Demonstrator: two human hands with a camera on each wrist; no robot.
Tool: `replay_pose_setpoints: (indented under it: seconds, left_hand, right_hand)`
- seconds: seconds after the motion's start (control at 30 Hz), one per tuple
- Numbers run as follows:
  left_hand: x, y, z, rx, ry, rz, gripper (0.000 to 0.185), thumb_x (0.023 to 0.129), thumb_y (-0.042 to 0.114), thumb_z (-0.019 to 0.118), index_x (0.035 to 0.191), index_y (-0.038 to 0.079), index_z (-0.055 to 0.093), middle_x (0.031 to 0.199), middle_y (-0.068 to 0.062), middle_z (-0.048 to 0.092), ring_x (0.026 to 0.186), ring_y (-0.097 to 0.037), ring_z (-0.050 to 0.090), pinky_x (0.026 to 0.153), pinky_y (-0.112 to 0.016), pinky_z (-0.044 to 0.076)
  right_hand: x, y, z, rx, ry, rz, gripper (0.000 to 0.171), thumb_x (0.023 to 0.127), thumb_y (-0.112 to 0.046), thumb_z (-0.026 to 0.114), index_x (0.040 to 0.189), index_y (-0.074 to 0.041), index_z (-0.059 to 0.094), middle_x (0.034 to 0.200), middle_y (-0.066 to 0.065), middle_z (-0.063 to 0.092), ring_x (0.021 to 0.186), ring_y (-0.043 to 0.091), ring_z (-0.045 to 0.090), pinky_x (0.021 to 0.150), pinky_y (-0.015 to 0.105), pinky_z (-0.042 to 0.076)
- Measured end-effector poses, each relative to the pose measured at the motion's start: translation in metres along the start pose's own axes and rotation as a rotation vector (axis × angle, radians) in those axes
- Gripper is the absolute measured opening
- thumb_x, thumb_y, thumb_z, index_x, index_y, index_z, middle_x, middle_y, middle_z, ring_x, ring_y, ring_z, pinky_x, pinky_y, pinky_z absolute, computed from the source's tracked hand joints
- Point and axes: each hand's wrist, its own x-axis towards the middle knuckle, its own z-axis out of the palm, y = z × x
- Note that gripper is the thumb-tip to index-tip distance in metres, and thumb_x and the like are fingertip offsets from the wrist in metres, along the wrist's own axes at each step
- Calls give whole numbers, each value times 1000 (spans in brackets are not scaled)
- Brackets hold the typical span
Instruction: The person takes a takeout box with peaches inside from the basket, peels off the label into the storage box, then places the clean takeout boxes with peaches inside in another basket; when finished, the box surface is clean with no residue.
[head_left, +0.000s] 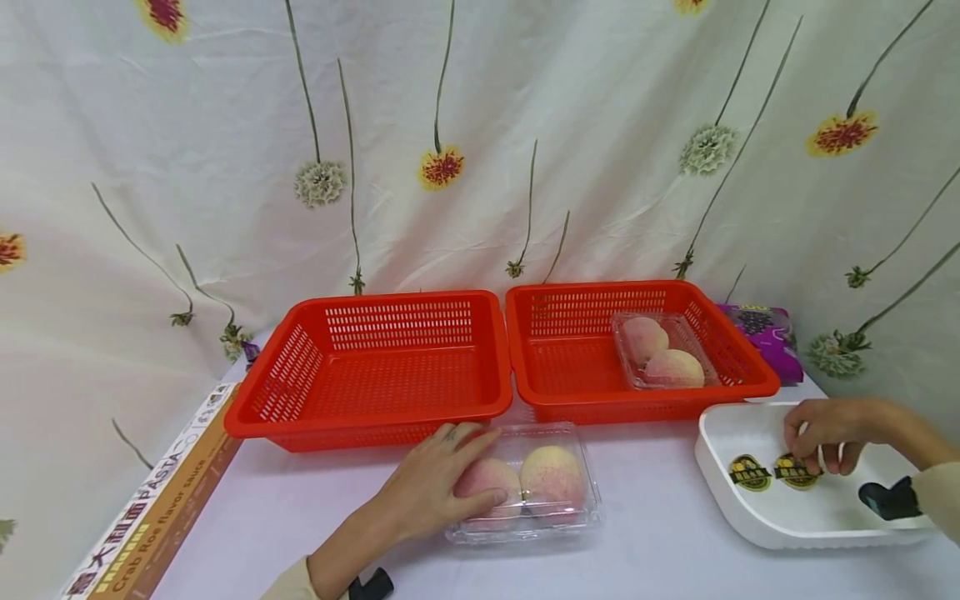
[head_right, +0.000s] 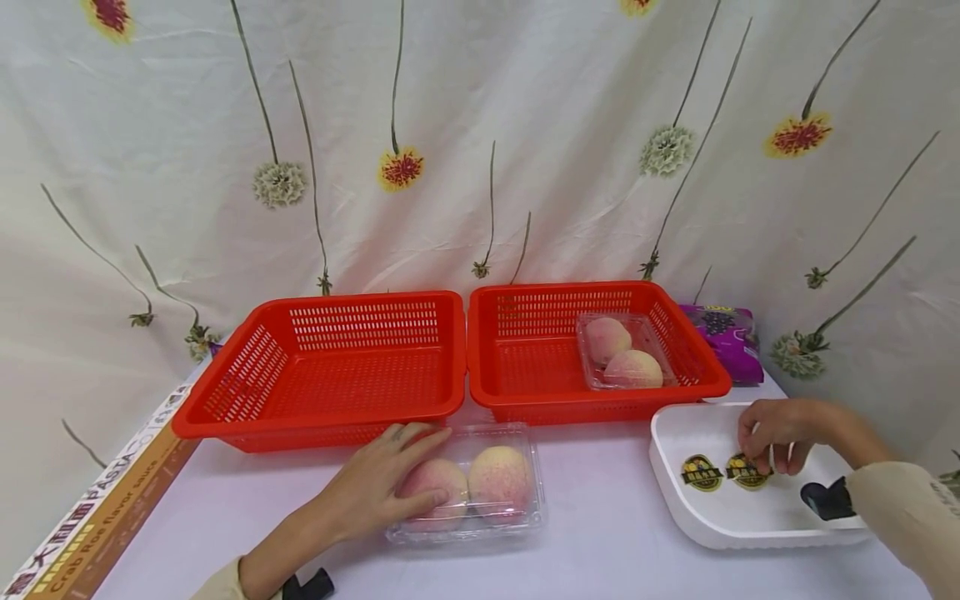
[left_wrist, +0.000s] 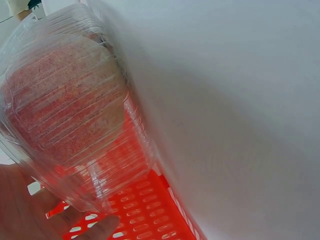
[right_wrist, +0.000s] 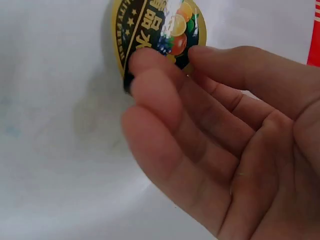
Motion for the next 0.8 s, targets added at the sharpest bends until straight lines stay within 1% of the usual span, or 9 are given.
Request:
replay_pose_setpoints:
  seconds: [0.13,0.3,0.4,0.47,0.5,0.57,0.63,0.7,0.8]
  left_hand:
    - [0,0,-1,1,3,4,78,83,72,48,146,26,43,143,0,46,130,-24,42,104,-53,38]
    - [-1,0,-1,2,-1,-1,78,84,73,47,146,27,42,143,1,46,130,-23,42,105,-52,38]
    - [-1,1,-1,5,-1,-3,78,84,73,46,146,27,42,143,1,46,130,-22,42,105,-52,38]
    - [-1,1,-2,2,-5,-7,78,83,73,46,146,27,42,143,1,46,130,-23,41,105,-52,38]
    - [-1,1,-2,-3,-9,-10,78,83,73,47,146,27,42,143,1,46,130,-23,41,105,-53,37]
    - [-2,2,-2,-11,-16,-18,79,83,74,46,146,27,42,144,1,45,130,-23,41,105,-53,37]
    - [-2,2,-3,-20,-20,-24,79,83,74,46,146,27,41,144,1,45,130,-23,41,105,-54,37]
    - [-2,2,-3,-30,-19,-22,79,83,73,47,147,27,41,144,1,45,129,-22,41,105,-53,37]
    - [-2,1,-2,-43,-11,5,78,84,72,48,147,26,40,144,2,44,128,-20,41,103,-51,40]
  right_hand:
    - [2,1,5,31,8,-5,7,89,-14,60,88,-8,58,70,5,64,57,15,59,58,29,55]
    - [0,5,5,123,32,-42,24,95,-22,55,105,0,57,82,7,67,70,21,65,67,35,58]
    - [-8,-1,4,119,45,-95,29,97,-23,52,110,2,57,90,8,67,75,23,65,69,39,58]
    - [-16,-13,5,81,53,-173,27,97,-21,51,108,2,59,92,8,67,74,23,65,67,39,58]
    - [-21,-21,7,55,59,-234,25,97,-20,51,107,2,59,92,9,67,74,22,64,66,38,58]
    - [-30,-43,13,18,80,-380,24,97,-17,50,107,2,61,94,10,65,74,20,64,65,35,58]
    - [-38,-69,24,-6,112,-531,25,97,-16,51,112,2,61,100,12,65,79,20,65,66,34,58]
    - [-44,-97,39,-5,128,-629,30,97,-19,52,122,-2,59,113,14,63,94,24,63,73,37,58]
    - [-39,-134,71,59,63,-690,42,98,-25,52,138,-13,50,136,14,52,121,36,50,86,47,54]
